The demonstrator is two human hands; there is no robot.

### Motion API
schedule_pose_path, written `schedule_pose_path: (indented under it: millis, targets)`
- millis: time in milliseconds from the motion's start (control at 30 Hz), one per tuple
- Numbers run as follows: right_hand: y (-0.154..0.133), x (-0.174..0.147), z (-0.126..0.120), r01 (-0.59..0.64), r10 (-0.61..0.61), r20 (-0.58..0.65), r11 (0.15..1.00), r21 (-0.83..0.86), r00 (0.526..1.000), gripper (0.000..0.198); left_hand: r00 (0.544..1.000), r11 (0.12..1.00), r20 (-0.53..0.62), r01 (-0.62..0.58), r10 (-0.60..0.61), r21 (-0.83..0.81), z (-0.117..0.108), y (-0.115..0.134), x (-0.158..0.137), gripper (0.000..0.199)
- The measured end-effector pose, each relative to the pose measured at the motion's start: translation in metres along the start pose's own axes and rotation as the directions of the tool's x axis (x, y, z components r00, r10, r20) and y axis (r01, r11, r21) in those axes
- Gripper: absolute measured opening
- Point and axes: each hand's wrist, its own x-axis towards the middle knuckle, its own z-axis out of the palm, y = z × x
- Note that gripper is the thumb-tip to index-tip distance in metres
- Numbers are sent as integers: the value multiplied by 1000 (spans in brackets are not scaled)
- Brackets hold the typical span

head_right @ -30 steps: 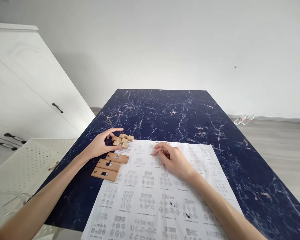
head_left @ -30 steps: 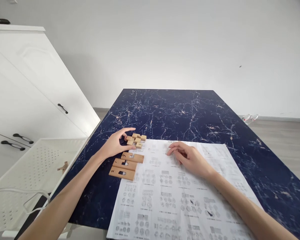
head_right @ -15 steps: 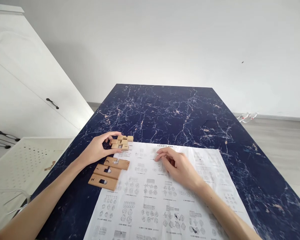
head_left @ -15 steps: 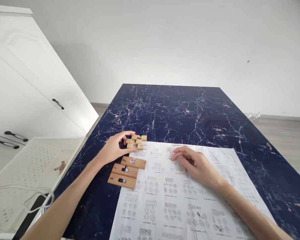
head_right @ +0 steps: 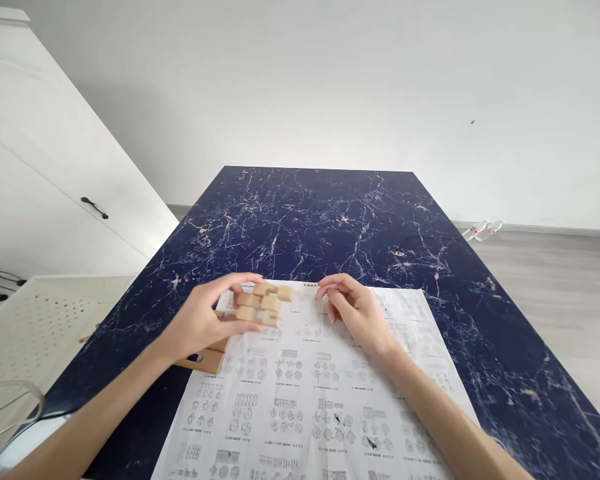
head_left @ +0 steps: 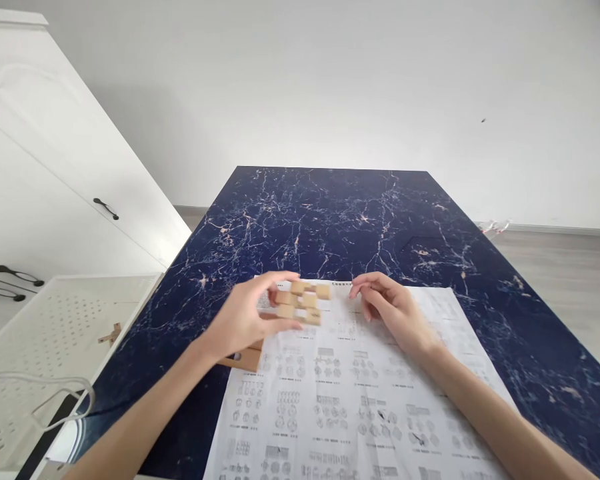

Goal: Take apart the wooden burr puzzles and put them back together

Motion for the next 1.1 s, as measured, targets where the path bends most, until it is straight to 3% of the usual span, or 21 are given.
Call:
schedule_pose_path:
  millis: [133,333,533,767,1100]
  targets:
    - [2,3,-3,-21,24,-61,998,61,998,21,974,977,95,-198,206,-82,38,35,-1,66]
    - [2,4,-6,-66,71,-31,988,139,997,17,980,966,96,-149,173,-213,63,36,-3,68]
    - [-2,4,-5,-97,100,-16,986,134,995,17,965,971,166,-178,204,-160,64,27,9,67]
    - [-4,3,-4,-77,76,21,996,52,997,17,898,935,269,-353,349,-36,53,11,29,61]
    - [-3,-2,-1,55,-40,86,984,-172,995,21,907,945,339,-304,249,119,51,12,24,69]
